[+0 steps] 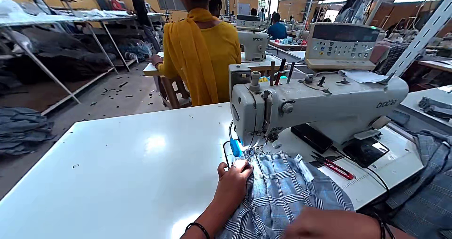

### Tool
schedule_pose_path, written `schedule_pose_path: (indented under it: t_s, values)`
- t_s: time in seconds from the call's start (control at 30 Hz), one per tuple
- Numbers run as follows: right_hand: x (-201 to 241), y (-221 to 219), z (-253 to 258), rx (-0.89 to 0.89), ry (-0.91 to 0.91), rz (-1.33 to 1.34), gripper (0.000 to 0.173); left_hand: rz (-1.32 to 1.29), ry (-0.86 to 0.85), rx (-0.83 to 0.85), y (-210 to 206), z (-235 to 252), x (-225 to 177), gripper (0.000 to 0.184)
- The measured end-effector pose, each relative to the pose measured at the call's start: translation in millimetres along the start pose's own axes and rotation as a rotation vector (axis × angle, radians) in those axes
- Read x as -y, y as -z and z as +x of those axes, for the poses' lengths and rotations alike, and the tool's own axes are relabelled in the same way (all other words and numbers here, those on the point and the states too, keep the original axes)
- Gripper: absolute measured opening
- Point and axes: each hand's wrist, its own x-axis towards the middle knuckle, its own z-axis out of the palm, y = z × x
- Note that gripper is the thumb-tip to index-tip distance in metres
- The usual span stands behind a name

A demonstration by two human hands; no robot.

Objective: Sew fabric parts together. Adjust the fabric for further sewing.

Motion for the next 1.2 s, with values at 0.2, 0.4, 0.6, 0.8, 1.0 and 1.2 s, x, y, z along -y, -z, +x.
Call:
schedule_pose_path:
  t_s: [0.2,0.4,0.6,0.8,1.0,1.2]
  values:
    - [-3.3,-20.9,60.2,-0.895,-0.294,0.466,0.042,-0.002,-0.049,0.005,3.0,-1.8,-4.5,0.034]
    - [-50.9,-53.0,69.3,-1.02,-0.197,-0.05,0.066,0.029,-0.211,-0.021,4.9,-6.7,-0.1,0.028]
    - [-87.6,-38.7,51.8,-0.941,-0.055,-0.456,0.062,0.045,-0.271,-0.066,2.9,-5.0,4.5,0.023]
    - [-88.4,-37.8,49.4,-0.884,-0.027,-0.517,0.057,-0.032,-0.439,-0.05,7.8,-5.5,13.7,0.021]
    - [-88.1,-37.6,50.2,-0.875,-0.034,-0.537,0.074,0.055,-0.457,-0.059,7.2,-4.5,13.4,0.023]
    - [-88.2,-38.2,50.6,-0.874,-0.019,-0.571,0.076,0.181,-0.175,0.083,21.1,-16.0,-37.5,0.021]
